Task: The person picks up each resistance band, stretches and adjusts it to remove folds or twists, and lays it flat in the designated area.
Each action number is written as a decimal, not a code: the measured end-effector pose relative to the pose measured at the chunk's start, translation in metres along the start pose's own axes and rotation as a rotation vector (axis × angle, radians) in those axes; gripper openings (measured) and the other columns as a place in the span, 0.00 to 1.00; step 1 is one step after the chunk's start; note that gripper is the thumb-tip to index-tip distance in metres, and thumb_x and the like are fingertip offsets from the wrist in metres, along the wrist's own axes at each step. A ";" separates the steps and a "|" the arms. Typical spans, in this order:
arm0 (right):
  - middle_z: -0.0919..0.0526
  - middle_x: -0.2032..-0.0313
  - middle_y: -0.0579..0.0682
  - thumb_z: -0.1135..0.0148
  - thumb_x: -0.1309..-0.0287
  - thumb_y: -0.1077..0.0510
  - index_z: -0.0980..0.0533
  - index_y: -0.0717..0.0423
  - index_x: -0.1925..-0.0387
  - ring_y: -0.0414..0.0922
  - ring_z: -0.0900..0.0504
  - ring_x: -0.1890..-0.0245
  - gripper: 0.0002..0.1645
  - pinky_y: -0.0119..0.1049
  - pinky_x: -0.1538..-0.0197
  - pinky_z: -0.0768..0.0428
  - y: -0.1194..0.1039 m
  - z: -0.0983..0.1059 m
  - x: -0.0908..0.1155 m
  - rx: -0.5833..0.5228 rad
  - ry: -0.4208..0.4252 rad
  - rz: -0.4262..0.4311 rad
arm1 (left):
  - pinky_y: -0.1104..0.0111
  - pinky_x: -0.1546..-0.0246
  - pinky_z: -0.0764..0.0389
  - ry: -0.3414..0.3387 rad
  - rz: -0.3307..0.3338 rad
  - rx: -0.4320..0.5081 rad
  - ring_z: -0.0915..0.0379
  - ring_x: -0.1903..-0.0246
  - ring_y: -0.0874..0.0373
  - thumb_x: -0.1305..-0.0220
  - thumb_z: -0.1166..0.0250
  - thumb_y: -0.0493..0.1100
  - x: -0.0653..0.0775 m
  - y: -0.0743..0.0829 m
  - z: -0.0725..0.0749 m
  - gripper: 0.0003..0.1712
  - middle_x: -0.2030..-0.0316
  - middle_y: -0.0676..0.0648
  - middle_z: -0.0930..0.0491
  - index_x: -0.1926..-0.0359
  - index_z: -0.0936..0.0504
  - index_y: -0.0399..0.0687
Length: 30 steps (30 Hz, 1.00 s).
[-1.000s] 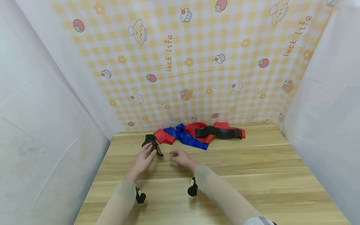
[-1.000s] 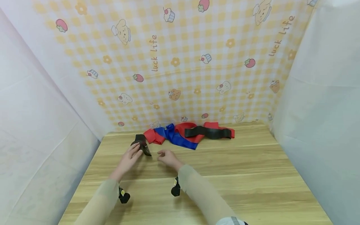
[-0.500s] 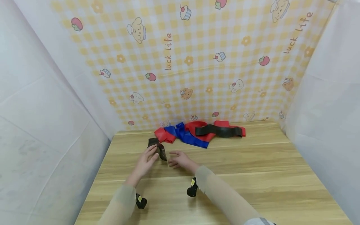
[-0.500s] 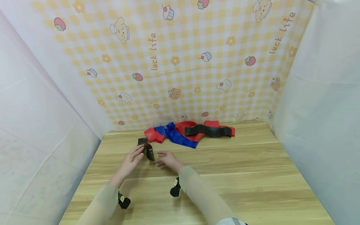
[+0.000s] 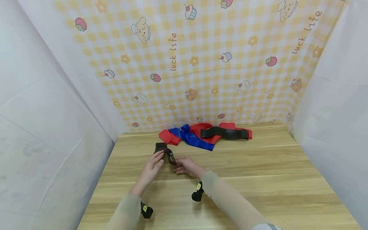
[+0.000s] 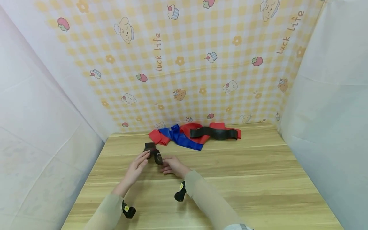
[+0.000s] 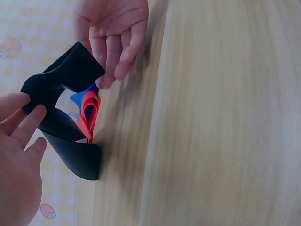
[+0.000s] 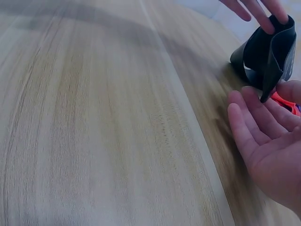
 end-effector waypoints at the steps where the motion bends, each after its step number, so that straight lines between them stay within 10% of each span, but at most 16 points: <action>1: 0.18 0.53 0.64 0.51 0.28 0.57 0.28 0.66 0.40 0.53 0.16 0.56 0.22 0.42 0.55 0.17 0.000 0.001 0.001 -0.001 0.002 0.001 | 0.41 0.38 0.41 0.002 0.001 0.003 0.45 0.33 0.38 0.28 0.45 0.42 0.001 0.000 -0.001 0.24 0.33 0.35 0.36 0.36 0.30 0.32; 18: 0.17 0.68 0.54 0.40 0.37 0.59 0.22 0.57 0.65 0.47 0.15 0.67 0.04 0.37 0.64 0.17 -0.009 0.015 0.028 -0.051 0.069 -0.248 | 0.43 0.37 0.42 -0.022 0.098 0.036 0.41 0.34 0.41 0.27 0.47 0.41 0.031 -0.012 -0.021 0.21 0.36 0.40 0.31 0.39 0.25 0.33; 30: 0.17 0.65 0.56 0.39 0.39 0.61 0.25 0.58 0.57 0.48 0.15 0.66 0.09 0.38 0.62 0.17 -0.009 0.010 0.035 -0.077 0.078 -0.273 | 0.52 0.34 0.43 0.014 0.181 0.077 0.44 0.32 0.41 0.23 0.53 0.45 0.050 -0.003 -0.030 0.23 0.33 0.39 0.35 0.41 0.25 0.30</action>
Point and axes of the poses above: each hand's wrist, its own x-axis away from the middle knuckle, its own z-axis out of the back of the hand, y = z × x, the point moved 1 cm from there along -x, towards the middle knuckle
